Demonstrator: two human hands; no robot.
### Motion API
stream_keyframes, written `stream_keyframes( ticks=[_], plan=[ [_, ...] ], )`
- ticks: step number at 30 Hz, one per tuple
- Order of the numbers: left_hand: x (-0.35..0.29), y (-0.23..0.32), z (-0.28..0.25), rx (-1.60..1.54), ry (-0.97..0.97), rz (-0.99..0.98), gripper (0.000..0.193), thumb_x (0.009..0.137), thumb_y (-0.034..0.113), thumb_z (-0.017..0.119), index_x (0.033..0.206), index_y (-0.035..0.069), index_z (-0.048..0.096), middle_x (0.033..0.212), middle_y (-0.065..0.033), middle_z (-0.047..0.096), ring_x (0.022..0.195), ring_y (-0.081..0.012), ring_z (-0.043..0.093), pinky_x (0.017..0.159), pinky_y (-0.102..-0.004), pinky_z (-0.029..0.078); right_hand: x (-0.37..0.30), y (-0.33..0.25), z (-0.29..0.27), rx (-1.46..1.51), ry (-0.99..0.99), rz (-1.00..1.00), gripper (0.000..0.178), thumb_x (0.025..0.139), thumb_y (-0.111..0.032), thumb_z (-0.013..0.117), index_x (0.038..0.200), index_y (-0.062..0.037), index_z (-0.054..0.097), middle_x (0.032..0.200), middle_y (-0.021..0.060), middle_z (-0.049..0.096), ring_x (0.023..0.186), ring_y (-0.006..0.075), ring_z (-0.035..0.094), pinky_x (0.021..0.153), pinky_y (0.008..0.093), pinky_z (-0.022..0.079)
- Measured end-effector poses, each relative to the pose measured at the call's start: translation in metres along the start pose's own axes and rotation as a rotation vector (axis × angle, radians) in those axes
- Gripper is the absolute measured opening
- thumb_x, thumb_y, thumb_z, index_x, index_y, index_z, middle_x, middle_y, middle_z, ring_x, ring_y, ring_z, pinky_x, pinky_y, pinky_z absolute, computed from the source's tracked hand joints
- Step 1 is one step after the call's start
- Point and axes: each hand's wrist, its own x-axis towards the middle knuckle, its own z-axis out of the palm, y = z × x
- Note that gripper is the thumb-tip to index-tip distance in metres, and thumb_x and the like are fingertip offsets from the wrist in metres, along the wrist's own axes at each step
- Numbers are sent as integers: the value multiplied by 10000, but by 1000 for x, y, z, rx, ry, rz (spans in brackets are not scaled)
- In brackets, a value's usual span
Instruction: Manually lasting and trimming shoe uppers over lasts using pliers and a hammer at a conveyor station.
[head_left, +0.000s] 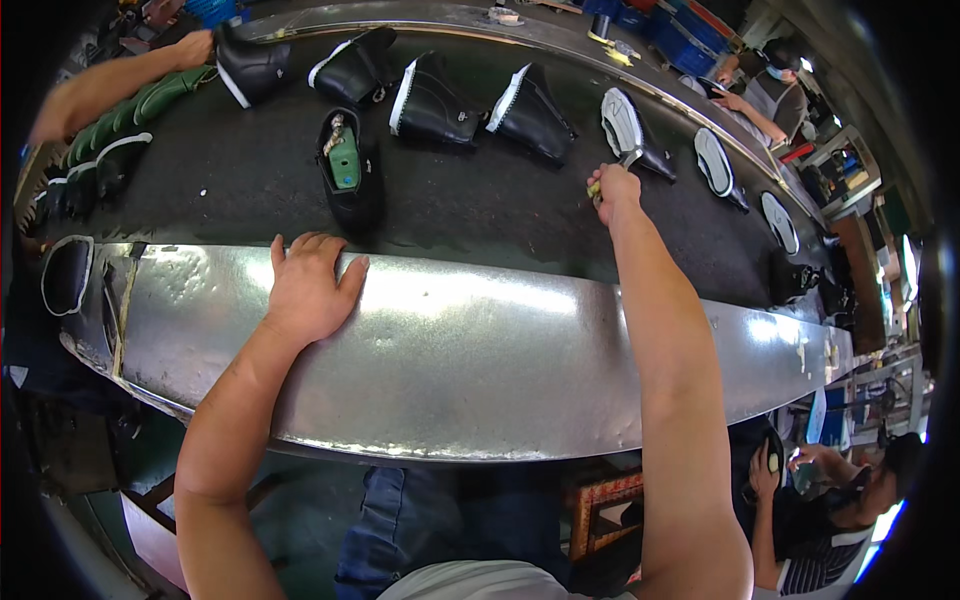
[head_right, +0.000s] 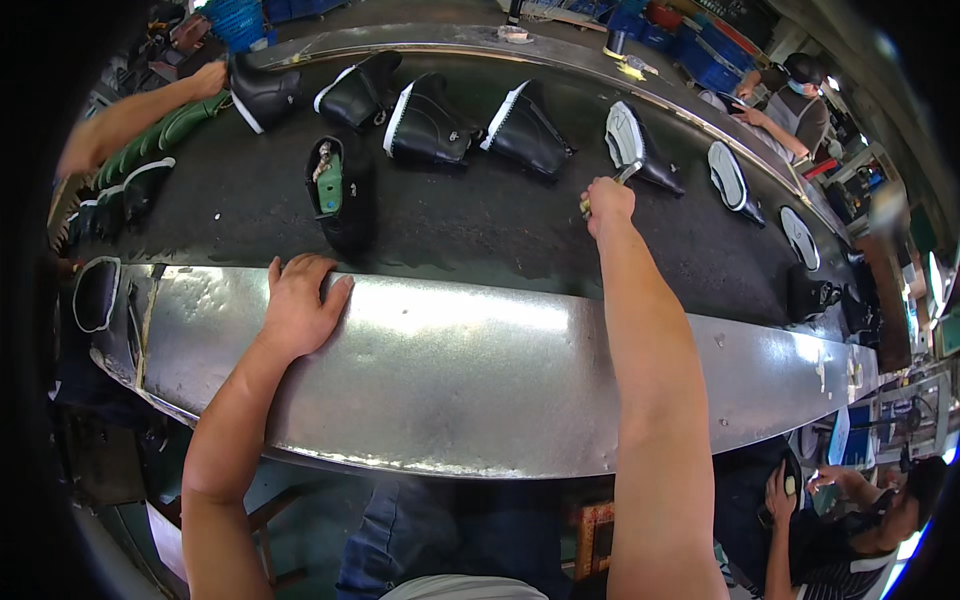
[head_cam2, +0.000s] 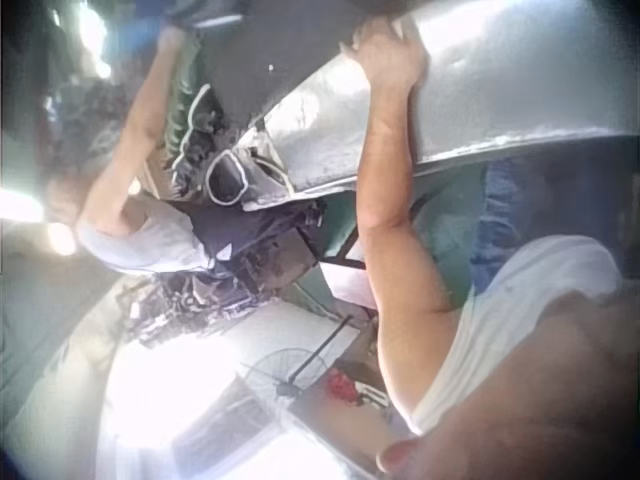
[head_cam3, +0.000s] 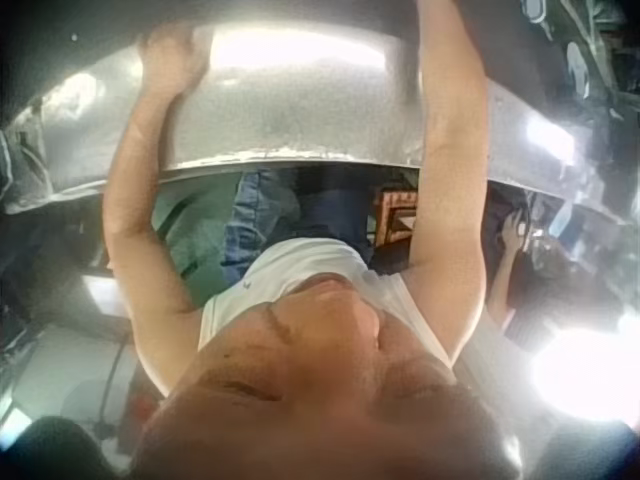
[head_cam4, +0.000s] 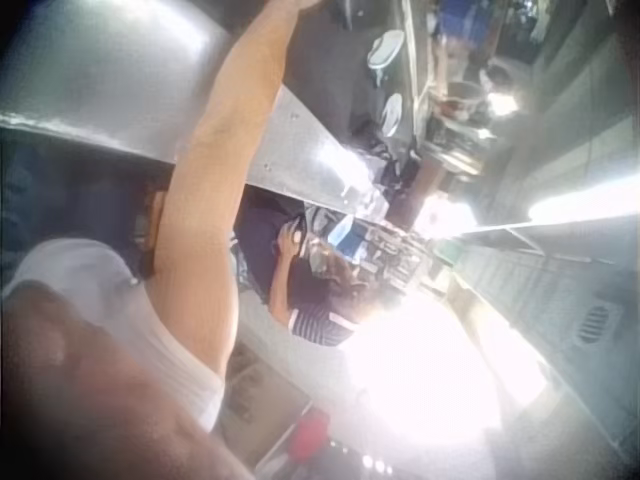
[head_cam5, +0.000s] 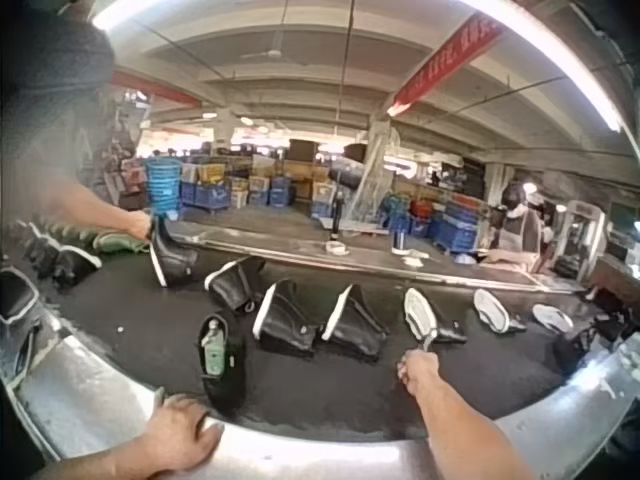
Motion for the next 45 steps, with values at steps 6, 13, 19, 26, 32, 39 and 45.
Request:
stream_keyframes(
  ticks=[6,13,19,26,32,39,45],
  plan=[
    [10,-8,7,3,94,39,357,942,321,618,1127,21,671,1182,-166,670,1219,-347,577,1160,-610,248,5,-15,3,-32,-174,5,107,1013,-114,541,1069,-22,541,887,89,601,739,215,660,603,346,589],
    [1,-20,6,9,79,6,351,940,316,622,1125,21,668,1173,-173,671,1211,-348,581,1156,-619,249,56,-10,0,94,-189,67,156,1024,-117,525,1132,-6,505,929,131,562,784,246,652,828,506,644],
    [12,-9,12,21,1,34,414,952,375,597,1138,11,661,1179,-195,653,1235,-364,561,1158,-658,241,118,-26,-62,128,-338,73,118,1020,-98,499,1080,3,500,1017,168,595,983,354,663,961,525,590],
    [3,-14,-7,-4,-85,4,487,1000,419,509,1141,-22,658,1192,-227,647,1252,-364,548,1181,-643,210,159,-33,-75,135,-462,82,115,1035,-122,528,1048,-12,556,901,133,640,787,223,654,645,318,563],
    [1,-21,-5,28,-91,-19,458,963,409,564,1147,2,666,1149,-198,654,1237,-355,564,1174,-645,220,122,-35,-46,27,-154,1,173,1048,-196,528,969,-52,582,678,11,580,430,53,347,374,203,253],
    [-5,-20,-1,-39,6,-13,546,945,397,601,1313,-6,572,1321,-231,584,1353,-382,469,1187,-632,222,-47,-78,-79,-254,-394,-254,217,1062,-260,541,1041,-53,602,771,18,634,525,36,500,390,180,291],
    [-61,11,-19,-415,373,219,848,862,319,773,1506,-28,344,1518,-277,383,1448,-442,332,1207,-543,255,-271,-88,-150,-174,-507,-311,257,1069,-261,530,1150,-28,603,849,39,638,587,37,519,458,172,365]
  ],
)
